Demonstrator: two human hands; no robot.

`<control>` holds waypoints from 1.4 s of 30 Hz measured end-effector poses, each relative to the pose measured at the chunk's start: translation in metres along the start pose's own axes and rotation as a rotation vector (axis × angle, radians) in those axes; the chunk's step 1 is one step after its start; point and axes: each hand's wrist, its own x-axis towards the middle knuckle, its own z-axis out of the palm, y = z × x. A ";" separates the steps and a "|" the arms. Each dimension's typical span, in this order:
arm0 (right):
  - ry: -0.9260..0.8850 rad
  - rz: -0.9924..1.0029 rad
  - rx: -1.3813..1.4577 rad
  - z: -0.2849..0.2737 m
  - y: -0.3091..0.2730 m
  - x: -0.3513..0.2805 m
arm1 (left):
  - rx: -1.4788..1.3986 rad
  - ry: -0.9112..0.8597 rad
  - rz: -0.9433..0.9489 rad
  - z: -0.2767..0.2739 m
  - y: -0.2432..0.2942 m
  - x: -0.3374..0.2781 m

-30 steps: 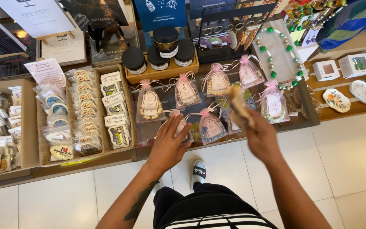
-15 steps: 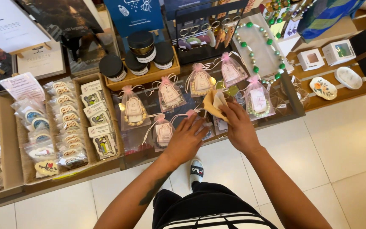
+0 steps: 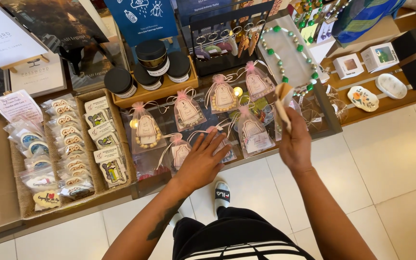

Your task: Browse and organize various souvenir items including stickers and t-shirts on a store shelf.

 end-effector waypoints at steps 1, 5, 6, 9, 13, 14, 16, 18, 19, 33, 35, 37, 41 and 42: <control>0.000 0.000 0.000 -0.003 0.002 0.002 | 0.000 0.000 0.000 0.001 0.000 0.000; -0.016 0.088 -0.207 -0.011 0.011 0.003 | -0.004 -0.010 -0.032 0.006 -0.001 -0.002; -0.038 0.102 -0.231 -0.013 0.013 0.003 | -0.005 -0.005 -0.040 0.008 -0.002 -0.003; 0.027 -0.022 -0.321 -0.015 0.008 -0.001 | 0.018 -0.003 -0.066 0.000 0.002 -0.003; 0.088 -0.072 -0.301 -0.011 -0.014 -0.012 | -0.064 0.117 -0.093 -0.020 0.010 -0.010; 0.032 -0.088 -0.248 -0.008 -0.022 -0.015 | -0.068 0.163 -0.131 -0.025 0.011 -0.012; -0.024 -0.109 -0.193 -0.002 -0.030 -0.019 | -0.070 0.213 -0.171 -0.035 0.014 -0.017; -0.213 -0.140 -0.247 0.006 -0.031 -0.022 | -0.110 0.340 -0.234 -0.046 0.016 -0.026; -0.219 -0.145 -0.243 0.007 -0.036 -0.023 | -0.107 0.344 -0.242 -0.050 0.017 -0.033; -0.655 -0.502 0.149 0.088 -0.127 -0.069 | -2.161 0.825 -0.617 0.008 0.013 -0.047; -0.626 -0.422 0.082 0.095 -0.106 -0.054 | -2.113 0.842 -0.641 -0.024 0.020 -0.051; -0.591 -0.348 0.013 0.094 -0.102 -0.036 | -2.063 0.859 -0.654 -0.049 0.019 -0.053; -0.420 -0.399 0.138 0.089 -0.127 -0.035 | -1.989 0.970 -0.688 -0.061 0.016 -0.050; -0.449 -0.573 0.156 0.094 -0.133 -0.042 | -2.062 0.966 -0.649 -0.059 0.016 -0.047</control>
